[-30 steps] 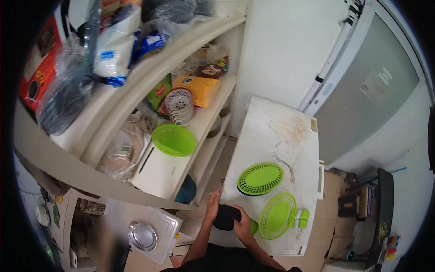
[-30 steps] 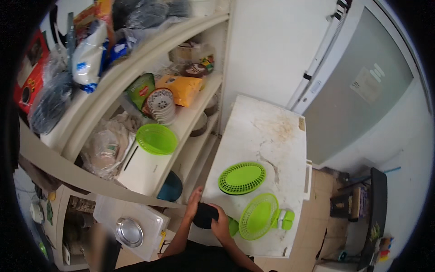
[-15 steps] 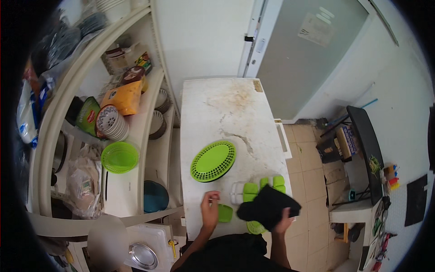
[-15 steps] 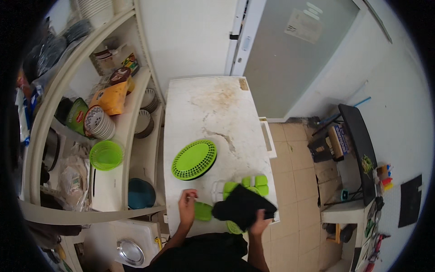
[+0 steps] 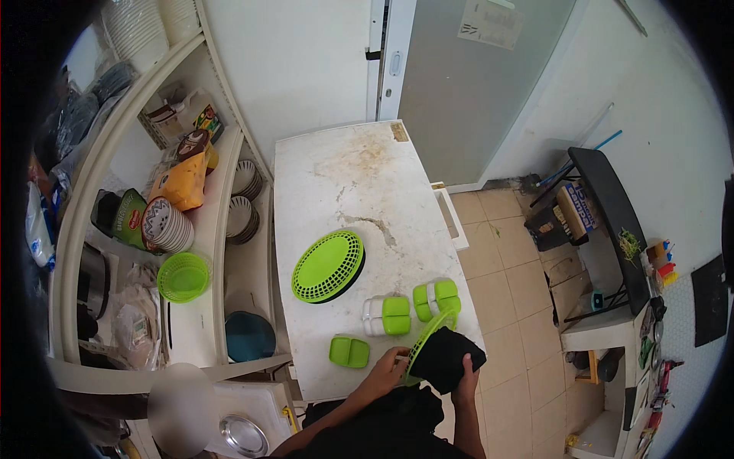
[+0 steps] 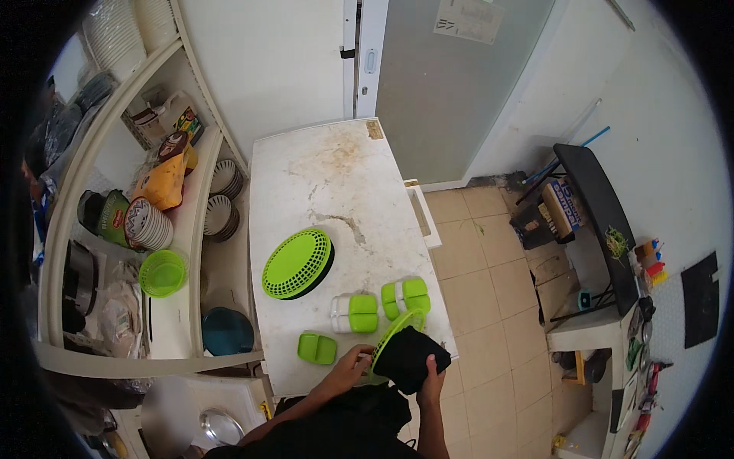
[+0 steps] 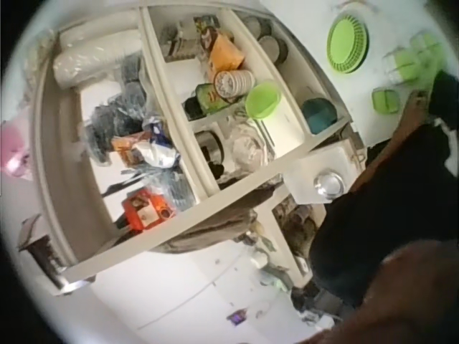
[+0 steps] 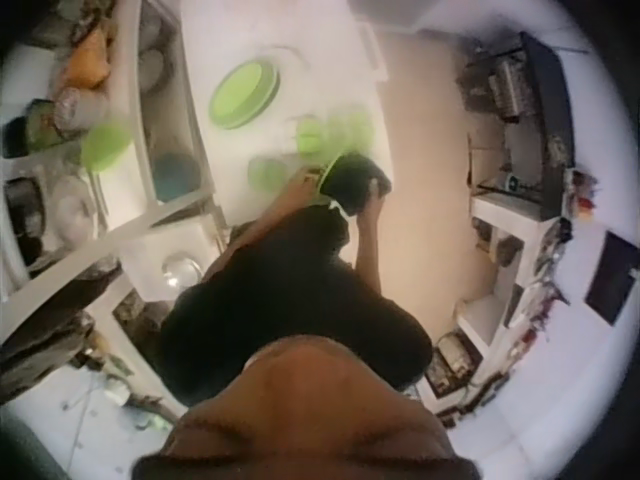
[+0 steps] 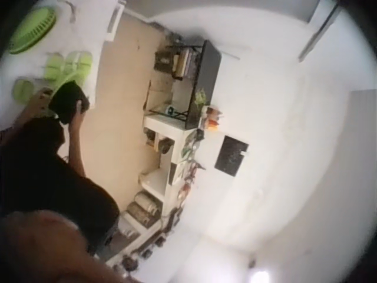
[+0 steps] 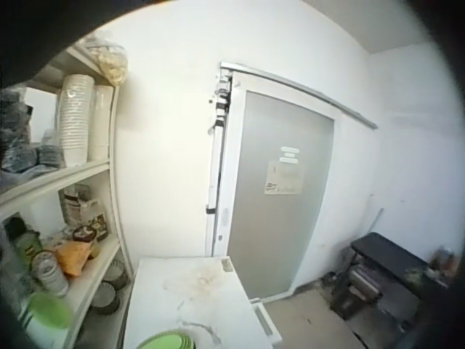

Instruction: Drying and stacking plastic restaurant baskets using a cloth.

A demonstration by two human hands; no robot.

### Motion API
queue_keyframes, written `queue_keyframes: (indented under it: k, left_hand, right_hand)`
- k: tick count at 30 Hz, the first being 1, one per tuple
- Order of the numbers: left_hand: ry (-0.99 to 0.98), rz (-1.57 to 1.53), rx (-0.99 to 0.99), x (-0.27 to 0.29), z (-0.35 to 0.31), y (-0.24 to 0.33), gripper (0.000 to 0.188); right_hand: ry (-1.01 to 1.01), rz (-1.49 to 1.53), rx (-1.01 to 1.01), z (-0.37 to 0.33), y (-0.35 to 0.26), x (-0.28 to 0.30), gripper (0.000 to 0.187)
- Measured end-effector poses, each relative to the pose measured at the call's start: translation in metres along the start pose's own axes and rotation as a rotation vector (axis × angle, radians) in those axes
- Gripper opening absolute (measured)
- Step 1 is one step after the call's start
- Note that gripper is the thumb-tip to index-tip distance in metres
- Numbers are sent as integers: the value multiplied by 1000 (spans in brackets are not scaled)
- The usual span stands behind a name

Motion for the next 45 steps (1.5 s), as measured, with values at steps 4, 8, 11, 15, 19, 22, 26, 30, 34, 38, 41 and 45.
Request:
queue_keyframes:
  k: [4, 8, 11, 15, 19, 22, 26, 30, 34, 38, 41, 45]
  left_hand:
    - [28, 49, -96, 2, -15, 30, 40]
    - [84, -85, -149, 26, -39, 43, 40]
    - [300, -286, -359, 73, -66, 74, 42]
    - [675, -346, -204, 151, -92, 93, 49]
    - [1220, -269, -305, 253, -136, 91, 46]
    - [1503, -274, -498, 321, -175, 77, 48]
    - [1758, -283, -536, 393, -198, 68, 51]
    - [1929, -312, -544, 439, -201, 53, 43]
    - [2083, -281, -248, 468, -199, 38, 46]
    - [2199, -364, 8, 475, -192, 13, 55]
    - [2243, -186, -64, 470, -193, 21, 57]
    - [2197, -212, -164, 462, -191, 31, 56]
  right_hand:
    - [-141, 24, -94, -6, -1, -25, 58]
    - [-392, 81, -192, -24, -31, -85, 55]
    - [-534, 134, -271, -29, -32, -132, 58]
    - [-745, 236, -307, -38, -30, -223, 64]
    - [-823, 287, -394, -45, -13, -310, 65]
    - [-949, 396, -504, -68, -2, -373, 63]
    - [-865, 352, -477, -69, 25, -416, 59]
    - [-841, 281, -482, -72, 48, -429, 57]
    - [-829, 237, -488, -72, 64, -431, 57]
    - [-787, 208, -500, -70, 73, -426, 57]
    - [-774, 191, -504, -71, 74, -424, 57]
    - [-746, 210, -537, -73, 64, -418, 59]
Point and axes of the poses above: each hand's wrist, its own z-axis towards the middle knuckle, its own x-axis out of the back of the hand, y = z × x, the point moved 9 cm from there along z, towards the middle knuckle
